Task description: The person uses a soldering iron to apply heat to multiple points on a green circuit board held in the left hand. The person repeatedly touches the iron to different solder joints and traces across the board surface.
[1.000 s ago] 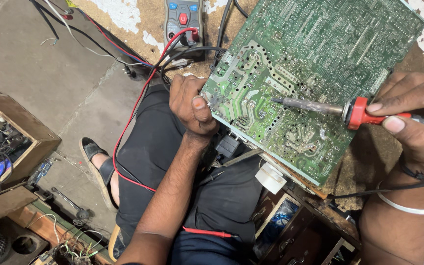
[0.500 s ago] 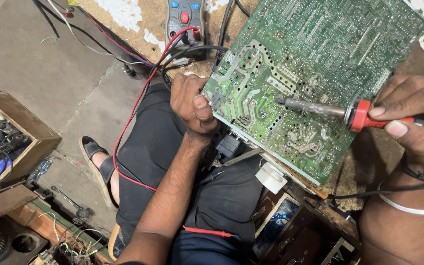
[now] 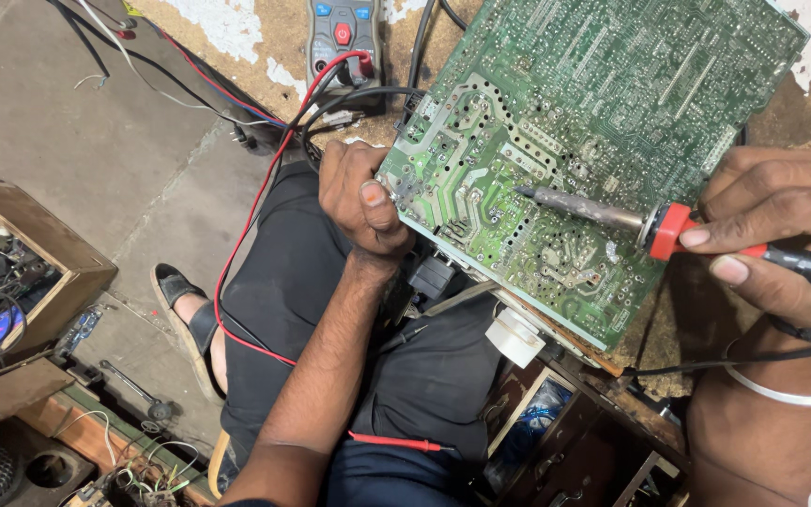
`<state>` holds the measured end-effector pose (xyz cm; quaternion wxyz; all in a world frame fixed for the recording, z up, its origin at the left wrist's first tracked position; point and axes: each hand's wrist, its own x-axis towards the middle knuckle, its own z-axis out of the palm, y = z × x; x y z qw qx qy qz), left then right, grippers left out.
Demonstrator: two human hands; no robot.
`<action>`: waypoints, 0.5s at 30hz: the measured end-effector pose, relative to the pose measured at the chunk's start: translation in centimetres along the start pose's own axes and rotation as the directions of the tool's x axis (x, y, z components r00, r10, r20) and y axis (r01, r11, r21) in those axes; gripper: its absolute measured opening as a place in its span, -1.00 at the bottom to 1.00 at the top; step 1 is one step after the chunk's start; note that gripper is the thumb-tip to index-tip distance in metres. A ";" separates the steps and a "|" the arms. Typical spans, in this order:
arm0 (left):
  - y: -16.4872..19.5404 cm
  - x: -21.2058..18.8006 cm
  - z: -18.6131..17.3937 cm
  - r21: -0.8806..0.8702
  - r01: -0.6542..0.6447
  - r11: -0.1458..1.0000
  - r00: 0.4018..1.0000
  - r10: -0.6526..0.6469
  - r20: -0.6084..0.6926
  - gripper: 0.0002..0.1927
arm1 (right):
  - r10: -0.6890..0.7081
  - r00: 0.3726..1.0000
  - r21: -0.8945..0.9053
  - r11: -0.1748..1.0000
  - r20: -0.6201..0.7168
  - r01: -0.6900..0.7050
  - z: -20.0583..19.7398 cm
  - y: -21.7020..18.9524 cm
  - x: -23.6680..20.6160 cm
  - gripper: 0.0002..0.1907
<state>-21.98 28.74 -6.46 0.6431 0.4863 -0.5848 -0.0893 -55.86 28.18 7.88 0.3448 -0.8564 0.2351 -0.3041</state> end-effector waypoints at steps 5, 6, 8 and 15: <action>0.4 -0.4 1.0 0.000 -0.002 1.000 1.000 0.002 -0.001 -0.35 | 0.219 0.965 0.101 0.973 -0.144 -0.205 0.1 -0.5 -1.7 -0.81; 0.5 -0.5 1.1 0.003 -0.006 1.000 1.000 0.006 0.002 -0.34 | 0.233 0.959 0.084 0.972 -0.160 -0.222 0.0 -0.6 -2.2 -0.81; 0.6 -0.6 1.5 0.007 -0.003 1.000 1.000 0.003 0.004 -0.34 | 0.286 0.941 0.050 0.958 -0.180 -0.281 -0.3 -0.7 -3.0 -0.81; 0.6 -0.5 1.9 0.000 0.003 1.000 1.000 -0.003 0.002 -0.33 | 0.343 0.918 0.124 0.938 -0.199 -0.324 -0.6 -0.1 -3.3 -0.80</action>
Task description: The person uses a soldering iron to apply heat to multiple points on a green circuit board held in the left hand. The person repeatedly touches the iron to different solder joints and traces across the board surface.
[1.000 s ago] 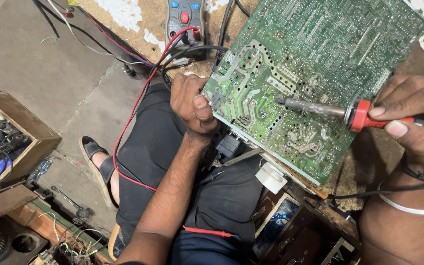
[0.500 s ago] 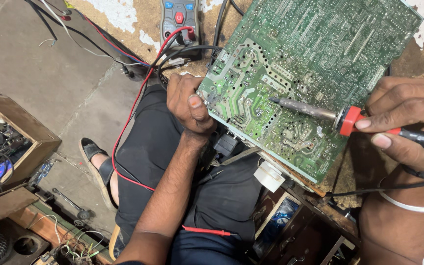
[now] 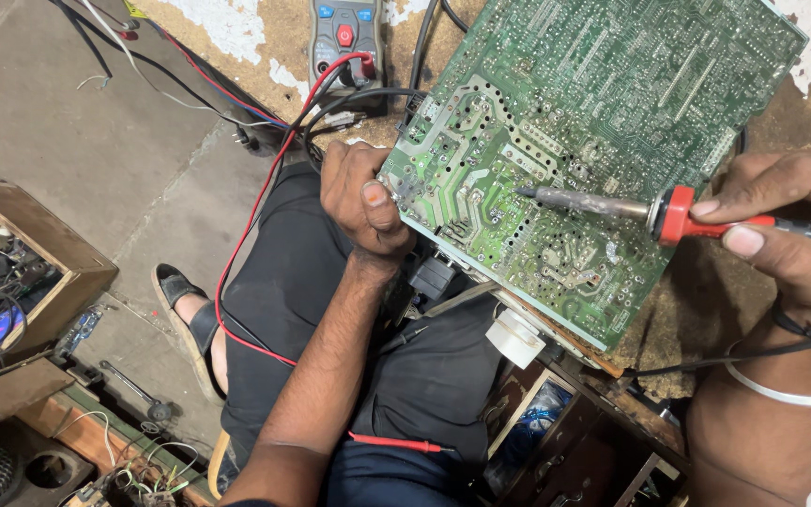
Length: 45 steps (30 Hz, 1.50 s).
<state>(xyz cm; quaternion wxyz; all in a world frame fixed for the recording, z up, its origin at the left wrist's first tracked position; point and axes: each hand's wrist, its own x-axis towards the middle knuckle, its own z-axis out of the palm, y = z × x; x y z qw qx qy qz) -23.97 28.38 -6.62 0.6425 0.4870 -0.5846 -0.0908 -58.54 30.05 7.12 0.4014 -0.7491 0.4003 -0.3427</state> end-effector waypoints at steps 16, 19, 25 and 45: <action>0.2 0.1 3.2 -0.002 -0.011 1.000 1.000 0.011 0.004 -0.33 | 0.023 0.979 0.189 0.982 -0.204 0.016 -2.0 3.7 -1.4 -0.77; 0.0 0.5 3.5 0.002 -0.012 1.000 1.000 0.012 0.001 -0.33 | 0.057 0.978 0.182 0.983 -0.200 -0.020 -2.4 4.2 -1.2 -0.74; -0.4 1.1 4.2 0.001 -0.009 1.000 1.000 0.009 0.000 -0.34 | 0.042 0.984 0.167 0.986 -0.171 -0.013 -3.1 5.1 -0.5 -0.74; 0.0 0.2 5.2 0.000 -0.018 1.000 1.000 0.018 -0.011 -0.34 | 0.025 0.993 0.075 0.997 -0.117 -0.016 -3.7 4.1 -0.4 -0.77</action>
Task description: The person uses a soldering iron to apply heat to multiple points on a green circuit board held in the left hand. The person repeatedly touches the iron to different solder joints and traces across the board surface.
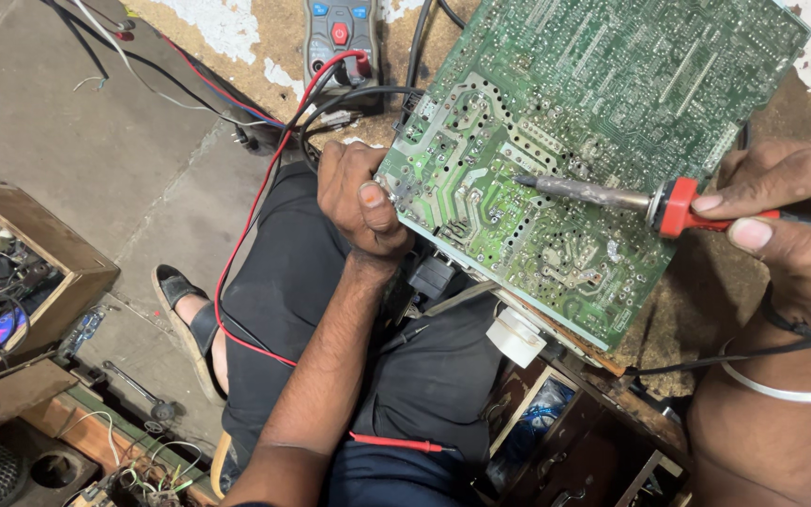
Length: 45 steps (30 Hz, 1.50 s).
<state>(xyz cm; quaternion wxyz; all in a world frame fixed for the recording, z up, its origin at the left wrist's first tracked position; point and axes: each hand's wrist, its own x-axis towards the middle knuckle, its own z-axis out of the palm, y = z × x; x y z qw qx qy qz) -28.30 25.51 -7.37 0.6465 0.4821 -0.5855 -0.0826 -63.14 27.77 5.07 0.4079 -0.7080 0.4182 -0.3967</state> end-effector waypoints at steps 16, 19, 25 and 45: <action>-1.3 1.7 -1.6 0.001 0.008 1.000 1.000 -0.008 0.010 -0.33 | 0.039 0.996 0.113 0.993 -0.076 -0.031 0.5 1.8 0.4 -0.71; -1.5 1.6 -1.4 0.005 0.007 1.000 1.000 -0.007 -0.007 -0.33 | -0.003 1.000 0.080 0.997 -0.029 0.006 0.3 1.6 0.5 -0.72; -1.9 2.2 -2.1 -0.001 -0.004 1.000 1.000 0.004 -0.001 -0.33 | 0.010 0.997 0.077 0.997 -0.082 -0.004 1.4 1.0 1.1 -0.75; -2.4 3.3 -3.7 0.010 0.021 1.000 1.000 -0.021 -0.001 -0.34 | -0.144 0.987 -0.161 0.975 0.075 0.154 4.6 -3.3 4.0 -0.75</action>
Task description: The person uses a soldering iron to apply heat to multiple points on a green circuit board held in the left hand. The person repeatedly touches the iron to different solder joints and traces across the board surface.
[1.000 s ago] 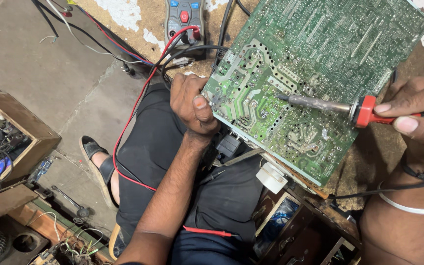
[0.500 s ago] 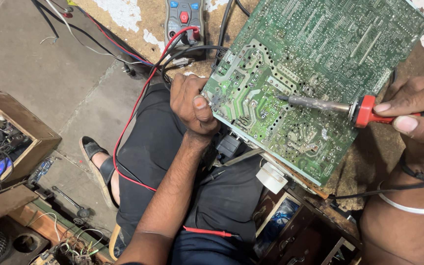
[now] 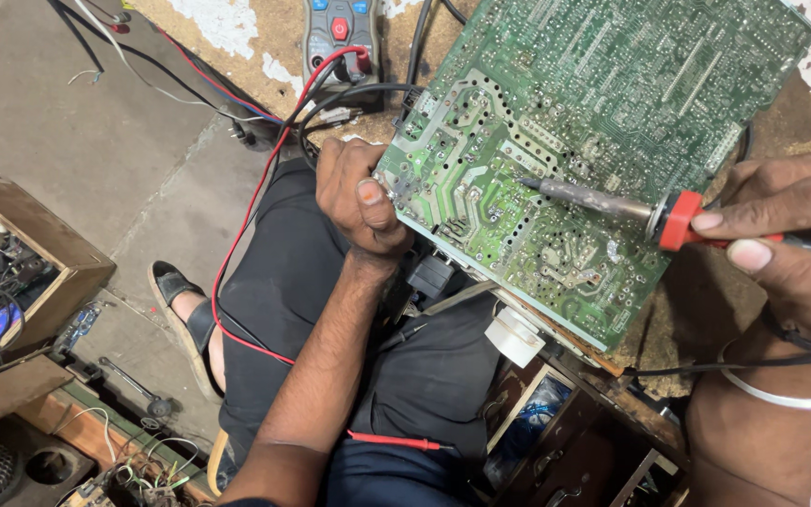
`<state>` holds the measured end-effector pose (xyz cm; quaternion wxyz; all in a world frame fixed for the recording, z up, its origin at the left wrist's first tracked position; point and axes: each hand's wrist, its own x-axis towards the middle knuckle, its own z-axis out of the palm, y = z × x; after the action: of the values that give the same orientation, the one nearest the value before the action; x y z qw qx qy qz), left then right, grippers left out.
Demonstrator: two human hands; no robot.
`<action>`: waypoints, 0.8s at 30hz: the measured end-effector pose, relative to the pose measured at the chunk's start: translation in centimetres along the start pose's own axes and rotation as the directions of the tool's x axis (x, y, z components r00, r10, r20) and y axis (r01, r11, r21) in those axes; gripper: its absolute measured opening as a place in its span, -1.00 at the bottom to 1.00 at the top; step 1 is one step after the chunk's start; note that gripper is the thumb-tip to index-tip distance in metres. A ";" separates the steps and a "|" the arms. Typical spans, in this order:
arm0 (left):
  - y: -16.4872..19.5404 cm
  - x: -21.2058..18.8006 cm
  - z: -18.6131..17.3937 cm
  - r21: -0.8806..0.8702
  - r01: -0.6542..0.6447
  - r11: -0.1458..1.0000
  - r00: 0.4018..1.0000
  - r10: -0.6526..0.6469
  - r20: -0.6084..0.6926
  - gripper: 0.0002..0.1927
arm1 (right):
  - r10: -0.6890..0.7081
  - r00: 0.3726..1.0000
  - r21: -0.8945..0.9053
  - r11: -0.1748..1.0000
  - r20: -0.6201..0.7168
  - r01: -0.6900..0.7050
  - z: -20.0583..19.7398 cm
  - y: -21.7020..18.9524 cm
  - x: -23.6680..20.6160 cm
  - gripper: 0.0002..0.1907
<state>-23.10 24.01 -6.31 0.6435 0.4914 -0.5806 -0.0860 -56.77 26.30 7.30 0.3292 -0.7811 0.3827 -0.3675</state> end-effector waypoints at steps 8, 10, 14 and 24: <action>0.2 -0.6 0.0 -0.006 -0.012 1.000 1.000 0.012 -0.007 -0.33 | 0.231 0.969 0.232 0.951 -0.086 -0.206 -0.4 1.7 -3.1 -0.81; 0.3 -0.8 -0.1 -0.004 -0.004 1.000 1.000 0.004 -0.008 -0.33 | 0.254 0.962 0.224 0.948 -0.097 -0.227 -0.5 1.6 -3.2 -0.81; 0.4 -1.0 -0.2 -0.003 0.002 1.000 1.000 -0.002 0.004 -0.32 | 0.230 0.970 0.197 0.957 -0.078 -0.211 -0.1 0.8 -2.4 -0.82; 0.6 -0.8 -0.2 -0.001 0.004 1.000 1.000 -0.004 0.001 -0.33 | -0.003 0.995 0.022 1.000 0.100 0.001 -0.1 -1.5 0.7 -0.81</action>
<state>-23.44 24.96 -6.38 0.6432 0.4920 -0.5800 -0.0881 -56.03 26.45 8.76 0.3562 -0.7952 0.3610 -0.3324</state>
